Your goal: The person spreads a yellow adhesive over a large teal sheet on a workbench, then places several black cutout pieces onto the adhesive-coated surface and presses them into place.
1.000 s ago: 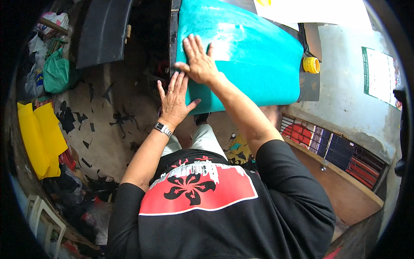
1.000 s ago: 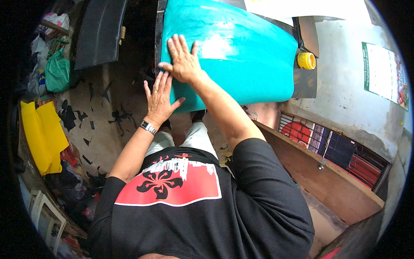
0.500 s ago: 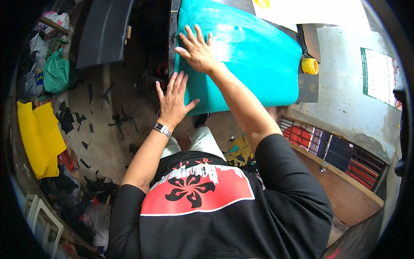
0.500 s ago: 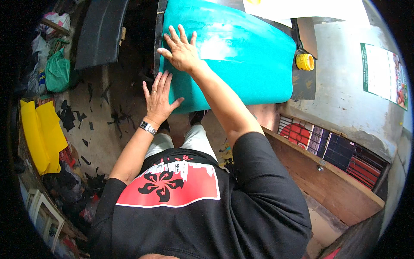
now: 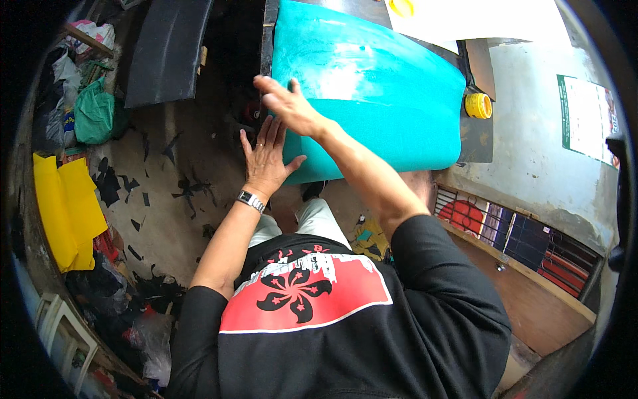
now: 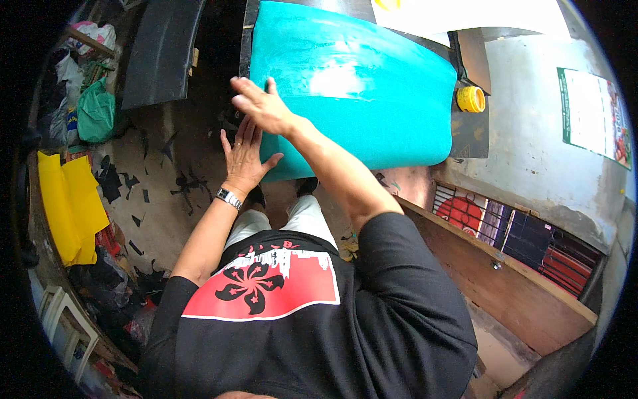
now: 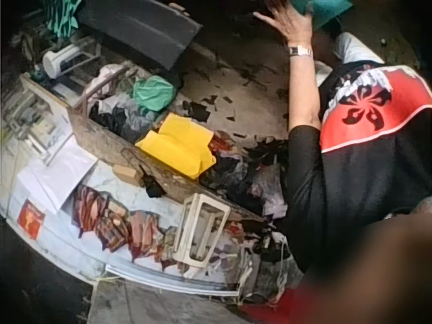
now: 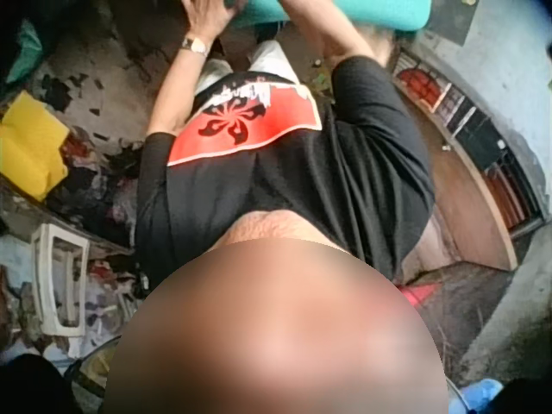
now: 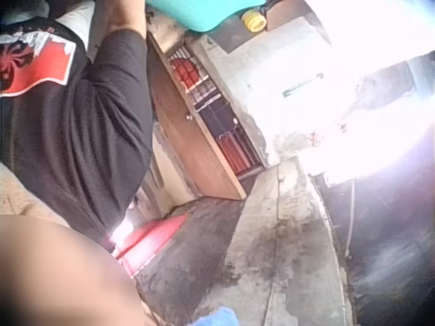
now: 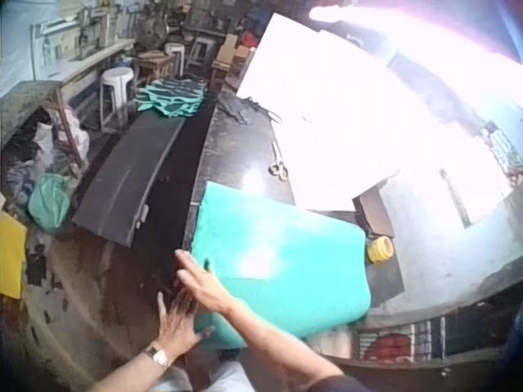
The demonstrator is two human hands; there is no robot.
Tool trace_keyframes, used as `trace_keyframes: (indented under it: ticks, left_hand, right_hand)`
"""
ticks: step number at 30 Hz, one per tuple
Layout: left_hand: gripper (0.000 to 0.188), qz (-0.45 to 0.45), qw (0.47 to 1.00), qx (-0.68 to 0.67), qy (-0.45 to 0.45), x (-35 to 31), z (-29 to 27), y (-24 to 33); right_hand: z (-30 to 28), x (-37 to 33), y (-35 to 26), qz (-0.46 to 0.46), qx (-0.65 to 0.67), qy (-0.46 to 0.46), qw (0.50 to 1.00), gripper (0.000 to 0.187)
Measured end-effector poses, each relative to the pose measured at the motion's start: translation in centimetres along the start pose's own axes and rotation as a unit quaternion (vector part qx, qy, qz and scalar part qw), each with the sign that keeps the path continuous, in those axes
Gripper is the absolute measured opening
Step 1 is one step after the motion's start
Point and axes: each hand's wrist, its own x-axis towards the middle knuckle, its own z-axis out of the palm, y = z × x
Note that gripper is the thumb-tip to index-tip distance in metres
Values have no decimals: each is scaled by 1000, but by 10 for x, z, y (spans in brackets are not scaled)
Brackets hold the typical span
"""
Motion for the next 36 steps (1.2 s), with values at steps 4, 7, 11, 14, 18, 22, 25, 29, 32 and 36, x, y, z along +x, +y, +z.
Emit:
trace_keyframes:
  ticks: [4, 7, 11, 14, 18, 22, 25, 29, 32, 36]
  left_hand:
    - [94, 16, 1000, -17, 20, 1, -4, 1]
    - [93, 23, 999, -14, 33, 0, -2, 1]
    - [93, 18, 998, -22, 58, -4, 5, -1]
    - [95, 13, 992, -26, 123, -6, 9, -1]
    - [61, 32, 997, 44, 59, -10, 2, 13]
    - [46, 135, 991, -5, -19, 7, 4, 55]
    - [71, 114, 991, 11, -63, 24, 10, 85]
    - [78, 59, 992, 91, -69, 33, 17, 102]
    - [78, 38, 989, 130, -56, 32, 24, 106]
    - [78, -9, 985, 169, -44, 33, 34, 109]
  right_hand:
    - [-22, -55, 9, 126, -93, 141, 978, 69]
    - [-16, -72, 22, 163, -324, 113, 925, 80]
    - [15, -50, 22, 52, -329, 130, 934, 83]
    - [29, -24, 4, 16, -278, 75, 957, 82]
    - [11, -10, -18, 5, 19, -17, 1000, 76]
    - [-48, -54, -8, -25, 241, 194, 951, 63]
    - [-129, -139, 32, 28, 164, 381, 909, 46]
    - [-279, -278, 117, 239, -128, 556, 786, 38]
    - [-358, -347, 185, 376, -153, 602, 688, 54]
    - [-435, -366, 286, 501, -151, 449, 725, 89]
